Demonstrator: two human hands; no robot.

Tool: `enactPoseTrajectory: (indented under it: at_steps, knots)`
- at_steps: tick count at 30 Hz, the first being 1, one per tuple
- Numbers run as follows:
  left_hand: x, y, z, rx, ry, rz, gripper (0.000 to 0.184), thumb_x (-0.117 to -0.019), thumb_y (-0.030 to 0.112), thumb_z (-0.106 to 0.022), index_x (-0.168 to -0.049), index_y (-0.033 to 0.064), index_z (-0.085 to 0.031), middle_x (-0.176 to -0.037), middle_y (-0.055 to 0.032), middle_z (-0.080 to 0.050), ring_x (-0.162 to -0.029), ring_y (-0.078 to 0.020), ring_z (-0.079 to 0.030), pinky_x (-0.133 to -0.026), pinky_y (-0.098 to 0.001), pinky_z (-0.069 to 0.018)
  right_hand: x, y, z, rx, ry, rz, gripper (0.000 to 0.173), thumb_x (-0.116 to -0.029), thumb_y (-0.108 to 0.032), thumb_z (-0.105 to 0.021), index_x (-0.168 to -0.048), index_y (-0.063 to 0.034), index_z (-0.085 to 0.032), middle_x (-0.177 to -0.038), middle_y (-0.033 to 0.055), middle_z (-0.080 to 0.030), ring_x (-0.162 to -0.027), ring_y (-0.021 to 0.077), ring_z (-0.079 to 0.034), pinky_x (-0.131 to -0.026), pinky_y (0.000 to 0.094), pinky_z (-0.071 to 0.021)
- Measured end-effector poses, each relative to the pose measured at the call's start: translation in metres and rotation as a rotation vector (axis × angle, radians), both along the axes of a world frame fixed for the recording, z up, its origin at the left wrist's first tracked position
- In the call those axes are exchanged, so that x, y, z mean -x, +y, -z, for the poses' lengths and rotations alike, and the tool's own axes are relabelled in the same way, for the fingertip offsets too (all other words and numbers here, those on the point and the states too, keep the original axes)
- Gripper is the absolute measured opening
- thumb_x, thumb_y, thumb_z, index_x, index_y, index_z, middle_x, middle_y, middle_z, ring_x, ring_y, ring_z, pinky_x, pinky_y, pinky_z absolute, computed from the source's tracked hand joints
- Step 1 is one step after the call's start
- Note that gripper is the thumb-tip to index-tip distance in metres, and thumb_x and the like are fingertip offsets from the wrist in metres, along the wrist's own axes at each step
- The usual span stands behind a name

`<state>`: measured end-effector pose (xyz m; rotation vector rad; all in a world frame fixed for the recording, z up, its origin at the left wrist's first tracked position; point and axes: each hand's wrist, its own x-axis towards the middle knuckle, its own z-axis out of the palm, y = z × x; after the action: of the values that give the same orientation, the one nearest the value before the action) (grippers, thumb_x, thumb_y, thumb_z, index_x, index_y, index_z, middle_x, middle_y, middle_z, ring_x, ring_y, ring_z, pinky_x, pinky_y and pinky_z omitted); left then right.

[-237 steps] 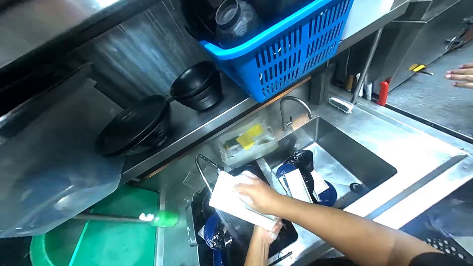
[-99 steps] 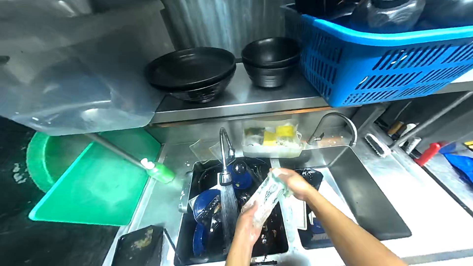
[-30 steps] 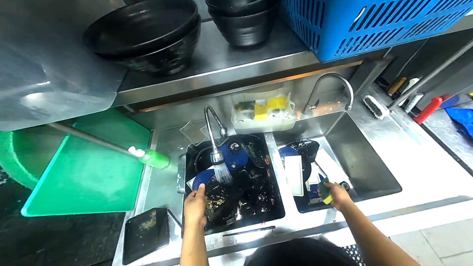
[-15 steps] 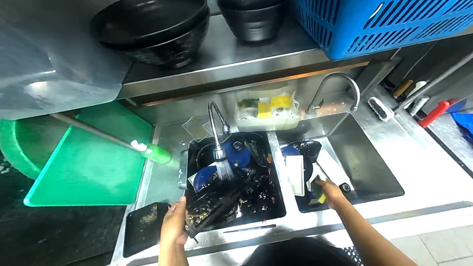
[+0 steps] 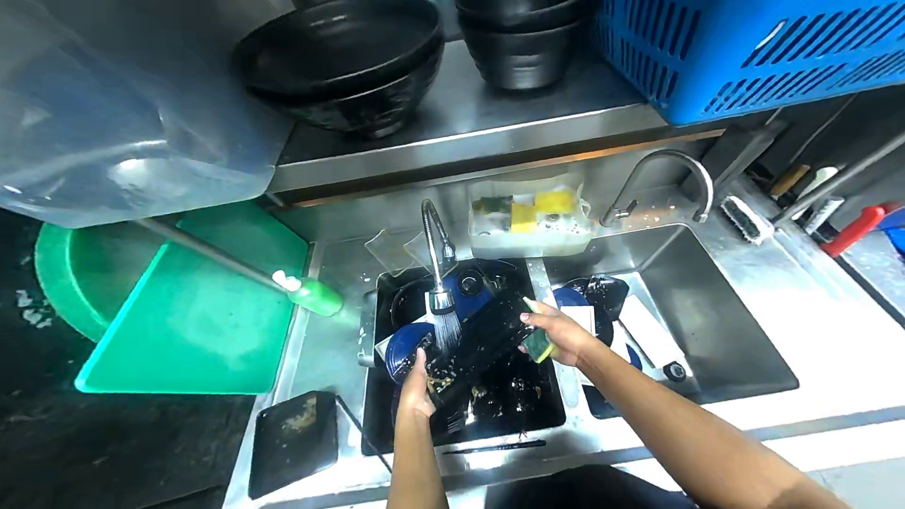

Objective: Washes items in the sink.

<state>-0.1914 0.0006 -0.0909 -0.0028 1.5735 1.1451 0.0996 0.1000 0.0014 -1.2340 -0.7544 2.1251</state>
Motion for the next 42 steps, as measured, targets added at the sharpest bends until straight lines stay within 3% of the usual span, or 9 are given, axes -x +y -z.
enactPoseTrajectory:
  at_steps: [5, 11, 19, 27, 29, 32, 36, 39, 42]
  knots:
    - [0.007, 0.022, 0.010, -0.065, -0.043, -0.070, 0.060, -0.1050, 0.049, -0.050, -0.152, 0.0119, -0.044, -0.152, -0.0118, -0.049, -0.136, -0.0264, -0.050, -0.107, -0.0506, -0.0449, 0.005, 0.000, -0.005, 0.033, 0.011, 0.184, 0.055, -0.1027, -0.017, -0.059, -0.154, -0.0189, -0.038, -0.129, 0.0181, -0.059, -0.097, 0.0334, -0.068, -0.078, 0.0534, -0.0604]
    - [0.002, 0.034, 0.011, -0.050, -0.074, -0.094, 0.048, -0.1063, 0.041, -0.049, -0.141, 0.0088, -0.053, -0.129, -0.0150, -0.063, -0.108, -0.0289, -0.064, -0.087, -0.0499, -0.0544, 0.012, -0.007, -0.005, 0.016, 0.078, 0.309, 0.053, -0.1027, -0.013, -0.059, -0.153, -0.0181, -0.040, -0.130, 0.0194, -0.060, -0.100, 0.0365, -0.069, -0.080, 0.0572, -0.0604]
    - [-0.017, 0.031, -0.004, -0.027, -0.171, -0.130, 0.058, -0.1058, 0.055, -0.043, -0.147, 0.0153, -0.047, -0.141, -0.0175, -0.056, -0.120, -0.0371, -0.061, -0.091, -0.0599, -0.0540, -0.001, -0.025, -0.023, -0.026, 0.095, 0.374, 0.045, -0.1048, -0.014, -0.055, -0.149, -0.0156, -0.045, -0.125, 0.0209, -0.063, -0.098, 0.0368, -0.069, -0.081, 0.0578, -0.0606]
    - [-0.036, 0.049, -0.004, -0.109, -0.259, -0.017, 0.059, -0.1062, 0.060, -0.029, -0.137, 0.0148, -0.052, -0.122, -0.0146, -0.063, -0.106, -0.0318, -0.063, -0.085, -0.0569, -0.0536, -0.060, -0.041, -0.041, -0.112, 0.032, 0.490, 0.043, -0.1059, -0.014, -0.050, -0.148, -0.0140, -0.043, -0.115, 0.0218, -0.066, -0.088, 0.0341, -0.071, -0.074, 0.0524, -0.0629]
    - [-0.038, 0.052, -0.013, -0.098, -0.254, 0.009, 0.063, -0.1053, 0.063, -0.028, -0.140, 0.0154, -0.050, -0.129, -0.0152, -0.060, -0.112, -0.0330, -0.060, -0.088, -0.0572, -0.0509, -0.081, -0.045, -0.044, -0.152, 0.000, 0.519, 0.042, -0.1065, -0.014, -0.049, -0.148, -0.0148, -0.044, -0.116, 0.0205, -0.066, -0.089, 0.0334, -0.072, -0.075, 0.0527, -0.0630]
    - [-0.040, 0.055, -0.023, -0.159, -0.271, -0.021, 0.063, -0.1072, 0.059, -0.025, -0.148, 0.0149, -0.044, -0.143, -0.0137, -0.054, -0.126, -0.0315, -0.056, -0.099, -0.0540, -0.0486, -0.101, -0.052, -0.045, -0.210, -0.033, 0.546, 0.038, -0.1069, -0.012, -0.047, -0.144, -0.0128, -0.048, -0.113, 0.0222, -0.068, -0.087, 0.0342, -0.072, -0.073, 0.0523, -0.0634]
    - [-0.054, 0.055, -0.036, -0.297, -0.350, -0.269, 0.051, -0.1118, 0.041, -0.025, -0.138, 0.0025, -0.046, -0.126, -0.0187, -0.063, -0.111, -0.0307, -0.065, -0.096, -0.0471, -0.0537, -0.093, -0.064, -0.046, -0.240, -0.091, 0.570, 0.042, -0.1043, -0.007, -0.050, -0.146, -0.0102, -0.047, -0.113, 0.0249, -0.067, -0.086, 0.0377, -0.072, -0.072, 0.0540, -0.0635]
    - [-0.068, 0.049, -0.038, -0.240, -0.304, -0.259, 0.048, -0.1118, 0.036, -0.028, -0.135, -0.0008, -0.048, -0.122, -0.0199, -0.065, -0.108, -0.0304, -0.067, -0.093, -0.0458, -0.0557, -0.065, -0.080, -0.046, -0.365, -0.202, 0.481, 0.035, -0.0979, -0.005, -0.060, -0.132, -0.0042, -0.055, -0.107, 0.0220, -0.068, -0.084, 0.0362, -0.072, -0.072, 0.0517, -0.0647]
    - [-0.092, 0.032, -0.057, -0.034, -0.216, 0.026, 0.066, -0.1061, 0.058, -0.030, -0.147, 0.0086, -0.045, -0.139, -0.0190, -0.056, -0.115, -0.0366, -0.061, -0.088, -0.0562, -0.0519, -0.039, -0.097, -0.039, -0.652, -0.433, 0.147, 0.035, -0.0957, -0.016, -0.066, -0.128, -0.0033, -0.061, -0.108, 0.0111, -0.071, -0.091, 0.0215, -0.073, -0.082, 0.0406, -0.0643]
